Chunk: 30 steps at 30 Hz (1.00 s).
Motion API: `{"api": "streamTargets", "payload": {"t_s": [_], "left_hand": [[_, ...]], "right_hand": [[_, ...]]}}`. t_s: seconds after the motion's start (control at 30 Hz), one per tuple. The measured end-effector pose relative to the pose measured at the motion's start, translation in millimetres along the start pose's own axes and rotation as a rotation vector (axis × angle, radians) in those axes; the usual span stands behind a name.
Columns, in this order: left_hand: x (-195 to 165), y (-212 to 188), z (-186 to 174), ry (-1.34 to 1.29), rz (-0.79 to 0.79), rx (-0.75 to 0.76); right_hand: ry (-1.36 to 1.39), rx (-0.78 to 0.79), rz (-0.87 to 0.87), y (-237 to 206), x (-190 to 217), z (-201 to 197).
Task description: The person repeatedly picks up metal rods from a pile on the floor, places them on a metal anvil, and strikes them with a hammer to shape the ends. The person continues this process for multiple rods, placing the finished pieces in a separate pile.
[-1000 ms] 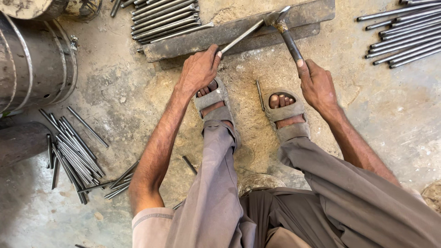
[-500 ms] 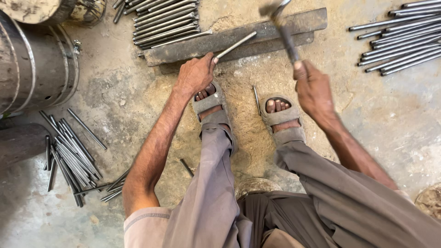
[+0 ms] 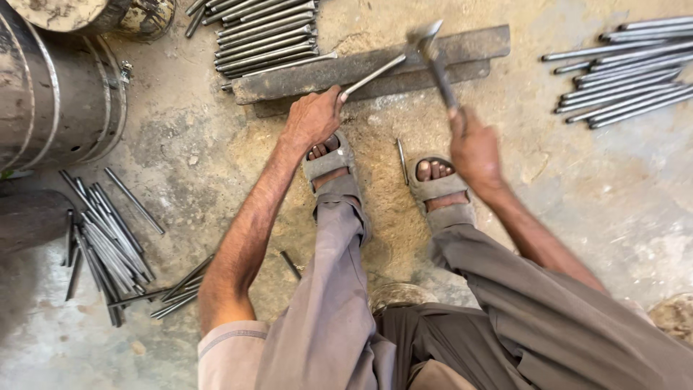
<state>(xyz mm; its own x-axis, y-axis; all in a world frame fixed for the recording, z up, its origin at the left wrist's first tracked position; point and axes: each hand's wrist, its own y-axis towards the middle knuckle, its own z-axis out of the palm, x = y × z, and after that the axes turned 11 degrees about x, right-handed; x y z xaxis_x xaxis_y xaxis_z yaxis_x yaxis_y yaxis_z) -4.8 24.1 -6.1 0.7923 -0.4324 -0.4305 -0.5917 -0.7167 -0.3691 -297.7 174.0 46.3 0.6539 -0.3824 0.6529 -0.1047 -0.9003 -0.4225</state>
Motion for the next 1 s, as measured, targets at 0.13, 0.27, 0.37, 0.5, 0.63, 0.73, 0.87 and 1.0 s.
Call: {"api": "streamTargets", "payload": {"t_s": [0.13, 0.27, 0.37, 0.5, 0.63, 0.73, 0.87, 1.0], "left_hand": [[-4, -1, 1, -0.023, -0.005, -0.002], [-8, -2, -4, -0.062, -0.082, 0.077], [-10, -1, -6, -0.036, -0.066, 0.061], [-7, -1, 0, 0.005, -0.033, 0.032], [-1, 1, 9, -0.001, -0.060, 0.075], [2, 4, 8, -0.075, -0.134, 0.199], [-1, 5, 4, -0.028, -0.096, 0.118], [-4, 4, 1, -0.033, -0.139, 0.201]], "right_hand": [[0.250, -0.214, -0.449, -2, -1, -50], [0.397, -0.449, -0.759, -1, 9, -52], [0.011, -0.429, -0.529, 2, 12, -11], [0.104, -0.003, 0.080, 2, -11, -8], [0.246, -0.259, -0.294, -11, -21, -30], [0.305, -0.296, -0.279, -6, -8, -19], [-0.068, -0.052, -0.146, 6, -1, -1], [0.046, -0.036, -0.014, -1, -15, -5]]}}
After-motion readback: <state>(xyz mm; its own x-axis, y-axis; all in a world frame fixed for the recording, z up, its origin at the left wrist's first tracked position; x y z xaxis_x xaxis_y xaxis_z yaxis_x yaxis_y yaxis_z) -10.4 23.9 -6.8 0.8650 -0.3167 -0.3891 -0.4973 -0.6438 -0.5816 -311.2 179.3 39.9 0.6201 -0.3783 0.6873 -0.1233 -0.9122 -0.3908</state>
